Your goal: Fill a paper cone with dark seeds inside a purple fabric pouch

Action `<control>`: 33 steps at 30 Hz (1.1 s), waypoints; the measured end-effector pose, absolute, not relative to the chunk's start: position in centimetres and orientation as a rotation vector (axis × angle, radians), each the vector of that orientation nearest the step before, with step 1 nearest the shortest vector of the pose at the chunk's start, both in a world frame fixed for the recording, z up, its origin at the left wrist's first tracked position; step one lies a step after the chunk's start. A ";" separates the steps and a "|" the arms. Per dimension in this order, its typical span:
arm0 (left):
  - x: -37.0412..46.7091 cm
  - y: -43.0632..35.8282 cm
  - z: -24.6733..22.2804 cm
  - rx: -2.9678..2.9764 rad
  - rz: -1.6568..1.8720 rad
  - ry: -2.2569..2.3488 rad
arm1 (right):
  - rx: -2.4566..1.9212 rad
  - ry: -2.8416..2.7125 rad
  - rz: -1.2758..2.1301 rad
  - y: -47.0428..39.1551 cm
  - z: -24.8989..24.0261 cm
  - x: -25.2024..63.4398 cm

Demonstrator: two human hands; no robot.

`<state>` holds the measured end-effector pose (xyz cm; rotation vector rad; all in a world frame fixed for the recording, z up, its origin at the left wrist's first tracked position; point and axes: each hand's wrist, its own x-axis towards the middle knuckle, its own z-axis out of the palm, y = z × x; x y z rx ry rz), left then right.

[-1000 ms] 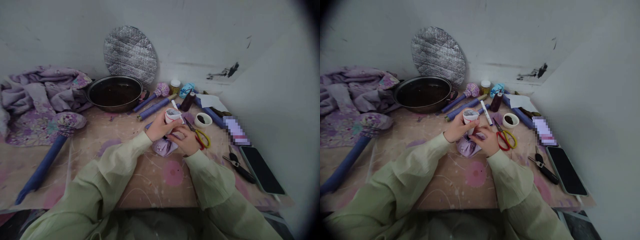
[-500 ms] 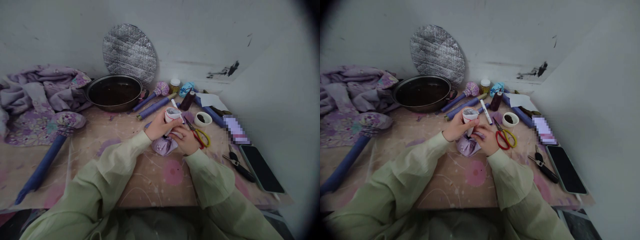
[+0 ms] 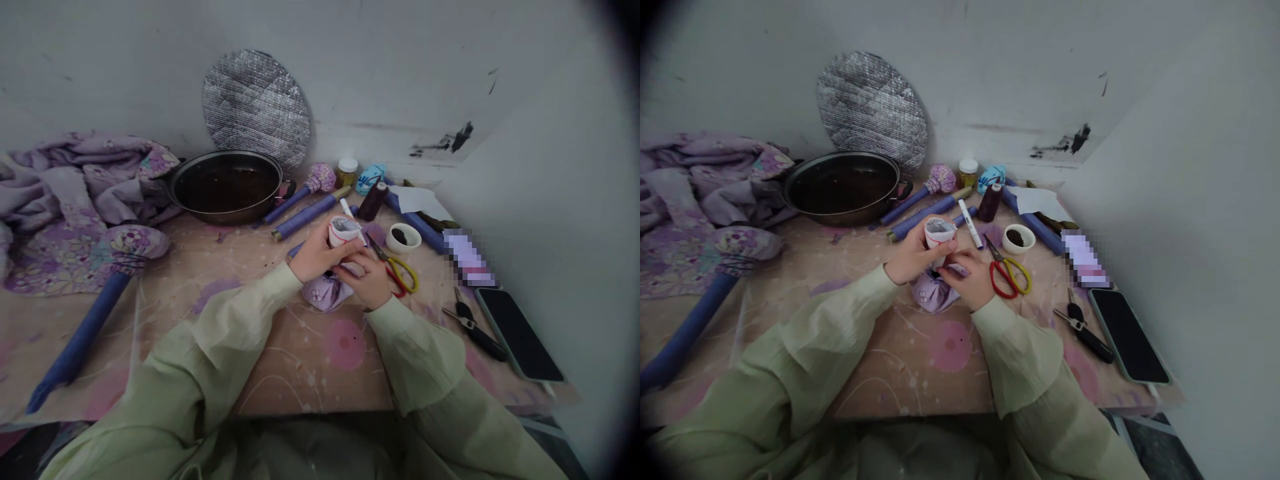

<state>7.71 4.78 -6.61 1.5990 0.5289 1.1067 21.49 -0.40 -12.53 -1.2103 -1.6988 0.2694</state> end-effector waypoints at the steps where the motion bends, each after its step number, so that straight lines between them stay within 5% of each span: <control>1: 7.7 4.8 -6.7 1.598 1.114 0.522 | -1.207 -1.706 0.261 -0.4 -12.5 21.4; 33: 7.7 4.8 -6.5 1.629 1.120 0.501 | -1.175 -1.714 0.449 0.1 -13.1 22.1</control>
